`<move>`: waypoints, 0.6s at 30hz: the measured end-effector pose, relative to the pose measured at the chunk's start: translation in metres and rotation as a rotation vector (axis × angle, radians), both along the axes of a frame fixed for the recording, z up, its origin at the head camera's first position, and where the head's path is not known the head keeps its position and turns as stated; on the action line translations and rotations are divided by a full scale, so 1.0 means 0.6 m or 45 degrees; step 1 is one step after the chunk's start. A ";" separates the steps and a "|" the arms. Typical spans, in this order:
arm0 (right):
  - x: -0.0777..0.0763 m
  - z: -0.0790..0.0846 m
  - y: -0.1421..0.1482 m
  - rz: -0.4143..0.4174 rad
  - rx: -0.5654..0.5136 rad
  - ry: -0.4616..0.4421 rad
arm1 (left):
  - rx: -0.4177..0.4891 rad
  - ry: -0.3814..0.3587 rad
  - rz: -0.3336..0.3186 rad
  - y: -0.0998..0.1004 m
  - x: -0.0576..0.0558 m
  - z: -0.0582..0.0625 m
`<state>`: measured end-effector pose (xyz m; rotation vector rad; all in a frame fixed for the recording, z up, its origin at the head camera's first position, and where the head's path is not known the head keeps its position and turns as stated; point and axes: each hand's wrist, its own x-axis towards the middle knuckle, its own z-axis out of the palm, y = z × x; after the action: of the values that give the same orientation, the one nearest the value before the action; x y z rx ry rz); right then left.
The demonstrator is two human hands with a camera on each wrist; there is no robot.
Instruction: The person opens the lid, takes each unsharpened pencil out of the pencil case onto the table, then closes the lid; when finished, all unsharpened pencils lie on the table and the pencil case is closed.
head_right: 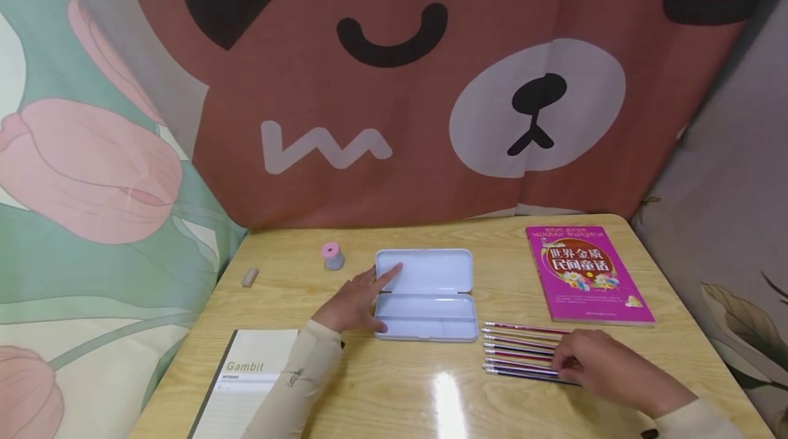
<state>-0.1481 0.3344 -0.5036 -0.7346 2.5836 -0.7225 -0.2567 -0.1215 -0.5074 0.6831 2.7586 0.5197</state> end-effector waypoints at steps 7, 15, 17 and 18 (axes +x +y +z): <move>0.014 -0.013 0.009 0.028 -0.019 0.047 | 0.006 -0.030 0.026 0.002 0.000 -0.002; 0.016 -0.020 0.009 0.000 0.002 0.056 | 0.016 -0.031 0.029 0.002 0.002 0.002; 0.016 -0.021 0.006 -0.029 0.025 0.042 | 0.015 -0.034 0.031 0.002 0.002 0.002; 0.016 -0.022 0.005 -0.045 0.034 0.034 | 0.015 -0.034 0.031 0.002 0.003 0.002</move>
<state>-0.1388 0.3374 -0.5167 -0.6970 2.6308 -0.6922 -0.2551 -0.1201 -0.5061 0.6417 2.7442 0.5471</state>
